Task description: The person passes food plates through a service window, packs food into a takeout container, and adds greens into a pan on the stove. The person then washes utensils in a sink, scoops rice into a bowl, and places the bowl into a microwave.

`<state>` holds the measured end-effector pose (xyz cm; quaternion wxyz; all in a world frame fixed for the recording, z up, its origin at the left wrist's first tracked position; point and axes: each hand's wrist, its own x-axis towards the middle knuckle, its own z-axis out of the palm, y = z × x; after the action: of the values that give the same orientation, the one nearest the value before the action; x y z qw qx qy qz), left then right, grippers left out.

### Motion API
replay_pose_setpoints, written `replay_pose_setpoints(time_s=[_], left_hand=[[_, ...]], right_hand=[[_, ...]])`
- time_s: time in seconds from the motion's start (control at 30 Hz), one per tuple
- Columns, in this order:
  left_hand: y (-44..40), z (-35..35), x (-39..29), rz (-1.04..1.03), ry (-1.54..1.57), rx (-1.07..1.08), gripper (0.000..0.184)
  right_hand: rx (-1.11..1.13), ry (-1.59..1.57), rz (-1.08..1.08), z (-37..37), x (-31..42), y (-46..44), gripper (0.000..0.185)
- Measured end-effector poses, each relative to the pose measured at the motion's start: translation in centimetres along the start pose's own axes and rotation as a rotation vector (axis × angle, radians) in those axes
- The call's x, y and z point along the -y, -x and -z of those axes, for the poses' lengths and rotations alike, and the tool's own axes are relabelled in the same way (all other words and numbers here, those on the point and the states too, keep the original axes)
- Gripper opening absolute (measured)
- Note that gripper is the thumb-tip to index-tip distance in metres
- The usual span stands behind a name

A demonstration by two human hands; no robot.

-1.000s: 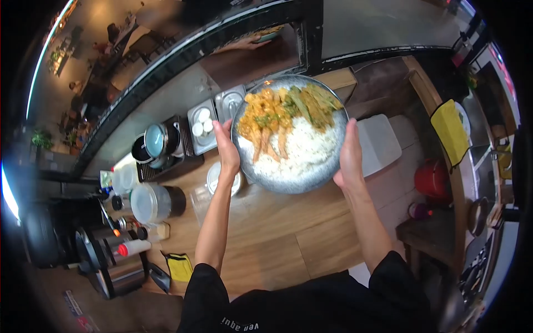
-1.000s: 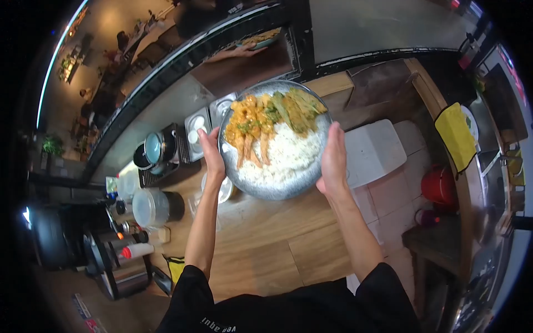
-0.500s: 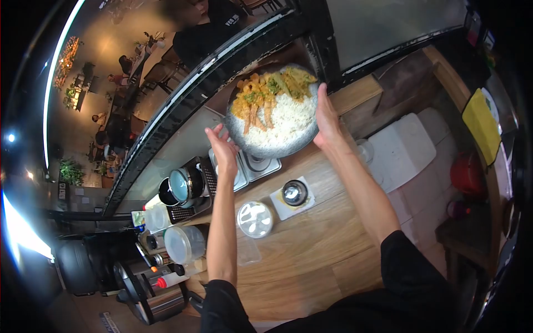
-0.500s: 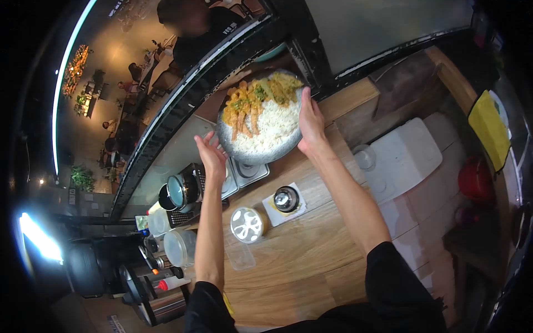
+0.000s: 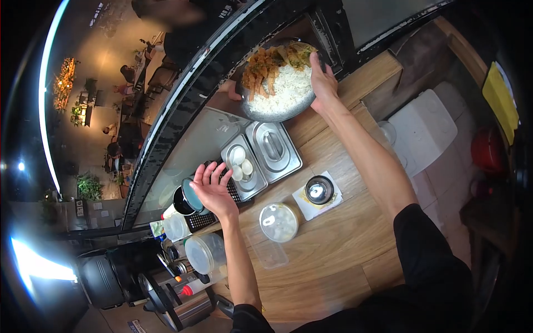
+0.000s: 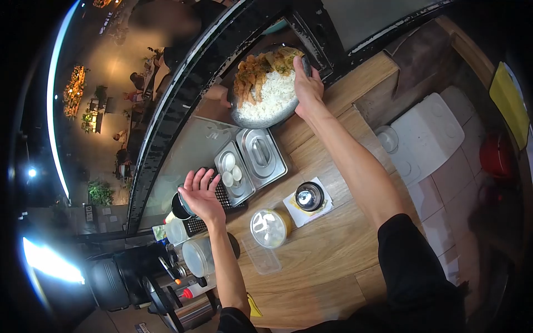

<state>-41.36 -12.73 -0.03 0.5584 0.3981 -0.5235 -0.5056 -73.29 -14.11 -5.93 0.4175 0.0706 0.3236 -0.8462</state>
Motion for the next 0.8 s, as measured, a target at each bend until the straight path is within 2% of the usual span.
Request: replay_pose_setpoints(time_s=[0.07,0.17,0.4,0.47,0.53,0.57,0.6,0.67,0.7,0.73,0.8], left_hand=[[-0.6,0.4,0.4,0.002,0.035,0.001,0.060],[-1.4,-0.8,0.7,0.160,-0.104,-0.057,0.051],[-4.3,-4.3,2.9,0.097,-0.052,0.029,0.043],[-5.0,-5.1,3.6,0.104,-0.010,0.003,0.041],[-5.4,-6.0,4.1,0.102,-0.008,-0.095,0.039],[-5.5,-6.1,4.6,0.067,-0.011,-0.123,0.035],[-5.7,-6.0,4.9,0.067,-0.013,-0.120,0.035],[-6.2,-5.5,5.4,0.019,-0.061,-0.111,0.032],[-6.4,-5.7,5.3,0.002,-0.056,-0.115,0.029],[-6.4,-5.6,5.0,-0.002,-0.056,-0.115,0.029],[-6.6,-6.0,4.6,0.035,-0.129,-0.079,0.030]], right_hand=[[-0.081,0.049,0.000,-0.8,-0.3,-0.4,0.068],[-0.103,0.206,0.073,-1.6,-1.0,-1.9,0.066],[-0.129,0.385,0.076,-4.3,-2.4,-4.7,0.071],[-0.082,0.346,0.057,-4.6,-3.6,-6.0,0.074],[0.075,0.257,-0.040,-4.8,-4.6,-8.2,0.085],[0.126,0.186,-0.065,-5.1,-4.9,-8.5,0.074],[0.124,0.183,-0.064,-5.2,-5.1,-8.8,0.074],[0.337,0.189,-0.198,-5.1,-5.6,-9.1,0.071],[0.349,0.345,-0.177,-5.2,-4.3,-7.4,0.069],[0.352,0.344,-0.176,-5.0,-3.2,-5.7,0.069],[0.365,0.591,-0.047,-3.5,-1.2,-2.7,0.061]])
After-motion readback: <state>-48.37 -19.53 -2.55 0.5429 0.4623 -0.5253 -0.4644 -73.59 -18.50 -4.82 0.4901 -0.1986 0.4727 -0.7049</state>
